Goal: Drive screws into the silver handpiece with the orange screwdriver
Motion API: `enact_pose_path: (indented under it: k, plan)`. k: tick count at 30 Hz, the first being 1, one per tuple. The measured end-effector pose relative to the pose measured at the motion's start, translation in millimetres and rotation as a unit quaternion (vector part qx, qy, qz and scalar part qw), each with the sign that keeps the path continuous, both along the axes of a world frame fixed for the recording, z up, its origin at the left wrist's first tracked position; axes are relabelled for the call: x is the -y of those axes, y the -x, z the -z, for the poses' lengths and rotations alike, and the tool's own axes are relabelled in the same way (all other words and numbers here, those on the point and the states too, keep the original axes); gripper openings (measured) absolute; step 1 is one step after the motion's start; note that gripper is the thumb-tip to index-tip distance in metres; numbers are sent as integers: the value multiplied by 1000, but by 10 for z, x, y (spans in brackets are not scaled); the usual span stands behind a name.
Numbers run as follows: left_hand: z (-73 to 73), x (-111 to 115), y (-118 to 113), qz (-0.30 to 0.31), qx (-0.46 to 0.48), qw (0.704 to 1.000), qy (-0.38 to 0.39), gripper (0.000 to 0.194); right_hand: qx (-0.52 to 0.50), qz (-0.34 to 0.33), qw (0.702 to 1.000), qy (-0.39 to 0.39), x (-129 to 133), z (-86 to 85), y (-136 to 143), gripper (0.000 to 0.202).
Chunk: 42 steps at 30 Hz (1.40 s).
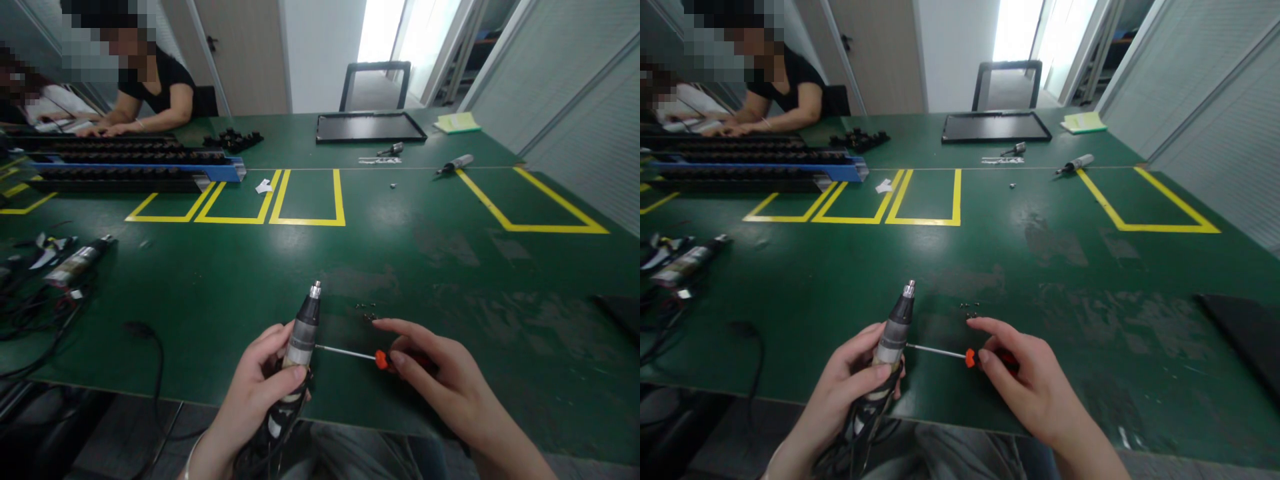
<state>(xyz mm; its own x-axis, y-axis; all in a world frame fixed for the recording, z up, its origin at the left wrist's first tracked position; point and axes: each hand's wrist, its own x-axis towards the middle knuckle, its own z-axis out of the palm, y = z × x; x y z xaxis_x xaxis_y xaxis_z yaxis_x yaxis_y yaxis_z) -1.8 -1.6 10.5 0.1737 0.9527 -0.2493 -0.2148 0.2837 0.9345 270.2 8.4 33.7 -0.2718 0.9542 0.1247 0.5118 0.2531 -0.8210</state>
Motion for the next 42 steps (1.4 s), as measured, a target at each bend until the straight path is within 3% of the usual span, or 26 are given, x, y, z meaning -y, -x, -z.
enact_pose_path:
  k: [10,19,29,34,38,42]
  plan:
    - [35,4,-1,-8,19,1000,4,40,-28,8,999,-43,46,0,-19,40]
    - [17,3,2,-6,-2,1000,-2,41,-38,-7,998,54,23,17,-26,36]
    - [14,-4,-1,-4,5,1000,3,42,-45,-4,998,-35,56,-19,-30,43]
    - [1,-6,10,8,7,1000,0,40,-83,-11,996,22,44,-9,-34,36]
    - [20,-1,4,0,9,1000,-5,38,-37,-15,996,79,17,13,-14,33]
    - [30,2,-5,-1,15,1000,-4,38,-12,-4,998,62,18,17,-10,29]
